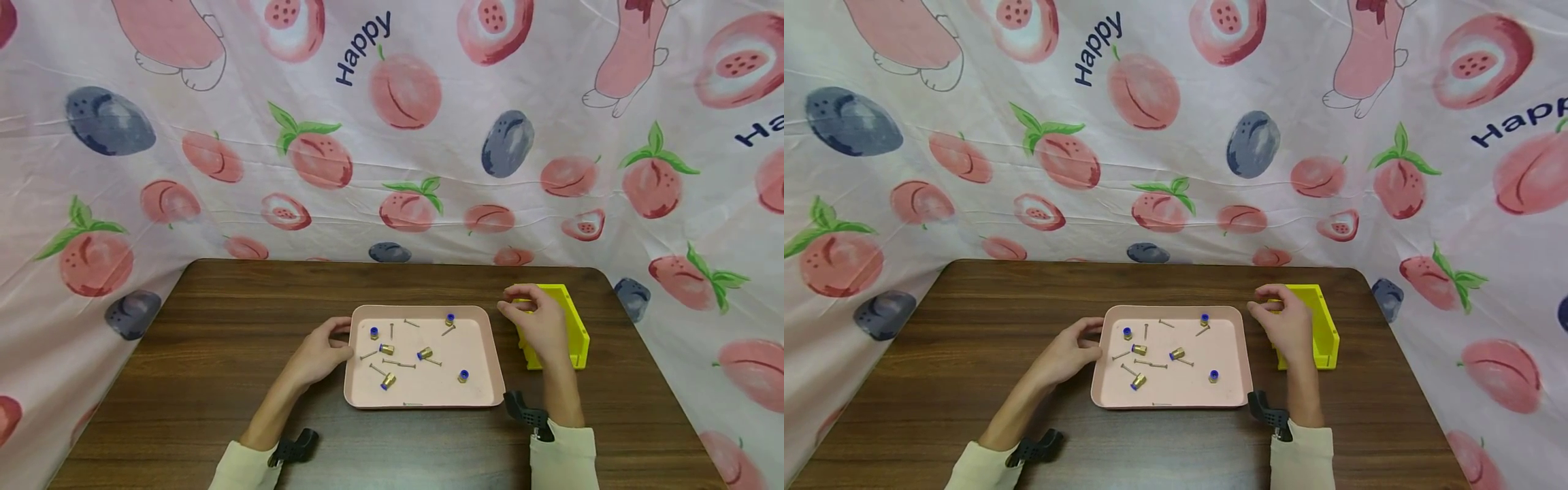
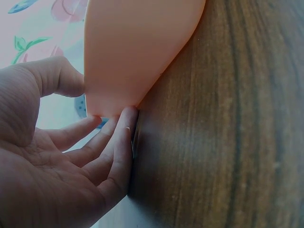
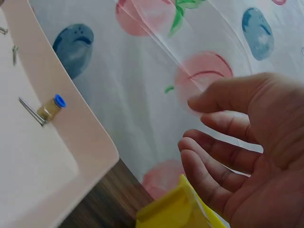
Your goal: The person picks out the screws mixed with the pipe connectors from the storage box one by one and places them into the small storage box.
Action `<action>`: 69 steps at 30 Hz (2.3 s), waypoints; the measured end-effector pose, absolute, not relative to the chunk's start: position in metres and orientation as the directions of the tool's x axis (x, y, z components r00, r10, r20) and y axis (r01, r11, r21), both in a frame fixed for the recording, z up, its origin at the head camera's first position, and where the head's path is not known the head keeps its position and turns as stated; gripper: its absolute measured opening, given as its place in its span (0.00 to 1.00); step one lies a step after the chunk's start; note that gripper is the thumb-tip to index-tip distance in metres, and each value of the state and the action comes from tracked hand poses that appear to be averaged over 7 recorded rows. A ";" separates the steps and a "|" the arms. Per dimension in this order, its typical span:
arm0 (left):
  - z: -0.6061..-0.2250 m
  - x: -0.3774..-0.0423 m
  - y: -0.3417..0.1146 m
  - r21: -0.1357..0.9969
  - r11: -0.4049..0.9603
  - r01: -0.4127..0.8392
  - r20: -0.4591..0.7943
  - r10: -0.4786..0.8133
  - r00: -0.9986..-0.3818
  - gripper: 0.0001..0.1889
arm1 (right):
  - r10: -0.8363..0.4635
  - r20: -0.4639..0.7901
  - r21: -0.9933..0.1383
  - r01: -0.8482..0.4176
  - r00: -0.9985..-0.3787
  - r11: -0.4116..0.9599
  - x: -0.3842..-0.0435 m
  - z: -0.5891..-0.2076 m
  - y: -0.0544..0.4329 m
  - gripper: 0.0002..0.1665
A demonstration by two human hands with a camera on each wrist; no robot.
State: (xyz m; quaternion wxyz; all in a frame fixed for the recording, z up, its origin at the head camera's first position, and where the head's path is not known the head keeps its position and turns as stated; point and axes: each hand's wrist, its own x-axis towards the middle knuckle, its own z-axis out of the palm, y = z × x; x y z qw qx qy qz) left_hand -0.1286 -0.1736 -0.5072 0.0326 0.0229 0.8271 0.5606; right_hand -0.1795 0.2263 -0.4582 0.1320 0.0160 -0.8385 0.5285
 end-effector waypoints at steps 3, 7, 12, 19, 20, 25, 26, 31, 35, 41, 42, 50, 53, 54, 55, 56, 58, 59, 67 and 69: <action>-0.508 -0.130 -0.174 0.929 0.369 0.005 -0.025 0.077 -0.997 0.36 | 0.062 0.250 -0.876 -0.199 -0.966 0.440 -0.181 -0.459 0.220 0.19; -0.509 -0.131 -0.175 0.926 0.377 0.013 -0.018 0.079 -0.997 0.35 | 0.013 0.239 -0.884 -0.212 -0.971 0.418 -0.182 -0.462 0.210 0.20; -0.511 -0.131 -0.175 0.922 0.386 0.016 -0.016 0.080 -0.997 0.35 | -0.038 0.198 -0.907 -0.198 -0.979 0.371 -0.184 -0.469 0.201 0.21; -0.511 -0.130 -0.175 0.928 0.372 0.008 -0.024 0.082 -0.996 0.35 | -0.095 0.168 -0.917 -0.191 -0.981 0.350 -0.186 -0.477 0.191 0.21; -0.511 -0.130 -0.175 0.929 0.371 0.008 -0.025 0.083 -0.996 0.35 | -0.105 0.166 -0.917 -0.193 -0.981 0.349 -0.186 -0.477 0.190 0.21; -0.509 -0.130 -0.175 0.928 0.374 0.002 -0.031 0.082 -0.996 0.36 | -0.122 0.148 -0.907 -0.184 -0.982 0.379 -0.187 -0.481 0.186 0.21; -0.509 -0.130 -0.175 0.927 0.374 0.001 -0.032 0.082 -0.996 0.36 | -0.122 0.143 -0.905 -0.179 -0.982 0.386 -0.187 -0.481 0.186 0.20; -0.508 -0.129 -0.175 0.927 0.374 -0.002 -0.035 0.082 -0.996 0.36 | -0.136 0.122 -0.899 -0.167 -0.983 0.404 -0.187 -0.481 0.183 0.19; -0.508 -0.129 -0.174 0.927 0.374 -0.003 -0.036 0.081 -0.996 0.36 | -0.148 0.104 -0.884 -0.159 -0.984 0.439 -0.187 -0.482 0.180 0.19; -0.508 -0.129 -0.175 0.929 0.370 0.001 -0.032 0.082 -0.996 0.36 | -0.161 0.095 -0.859 -0.162 -0.982 0.485 -0.187 -0.483 0.176 0.18; -0.508 -0.129 -0.175 0.929 0.371 0.002 -0.030 0.082 -0.996 0.36 | -0.161 0.094 -0.856 -0.162 -0.982 0.491 -0.187 -0.482 0.175 0.18; -0.507 -0.128 -0.175 0.929 0.370 0.008 -0.026 0.088 -0.996 0.36 | -0.162 0.063 -0.817 -0.144 -0.985 0.558 -0.188 -0.483 0.170 0.17; -0.507 -0.127 -0.175 0.928 0.372 0.008 -0.026 0.087 -0.996 0.36 | -0.167 0.042 -0.803 -0.133 -0.985 0.581 -0.187 -0.484 0.167 0.16; -0.507 -0.127 -0.175 0.928 0.372 0.008 -0.026 0.086 -0.996 0.36 | -0.167 0.033 -0.799 -0.127 -0.985 0.588 -0.187 -0.483 0.166 0.16; -0.507 -0.127 -0.175 0.928 0.371 0.007 -0.027 0.085 -0.996 0.36 | -0.166 0.025 -0.793 -0.121 -0.986 0.597 -0.187 -0.483 0.165 0.15; -0.506 -0.126 -0.175 0.929 0.371 0.006 -0.028 0.084 -0.996 0.36 | -0.170 0.019 -0.787 -0.119 -0.985 0.606 -0.187 -0.484 0.164 0.15; -0.506 -0.126 -0.175 0.929 0.369 0.004 -0.029 0.084 -0.996 0.36 | -0.171 0.003 -0.776 -0.110 -0.985 0.621 -0.187 -0.485 0.163 0.15; -0.507 -0.126 -0.175 0.930 0.368 0.004 -0.029 0.084 -0.996 0.36 | -0.169 -0.006 -0.772 -0.103 -0.986 0.627 -0.187 -0.485 0.163 0.15; -0.508 -0.126 -0.175 0.934 0.358 0.006 -0.024 0.078 -0.997 0.36 | -0.194 -0.024 -0.756 -0.109 -0.981 0.645 -0.187 -0.485 0.159 0.13; -0.508 -0.126 -0.175 0.935 0.355 0.006 -0.023 0.077 -0.997 0.35 | -0.206 -0.024 -0.755 -0.117 -0.978 0.645 -0.186 -0.486 0.158 0.13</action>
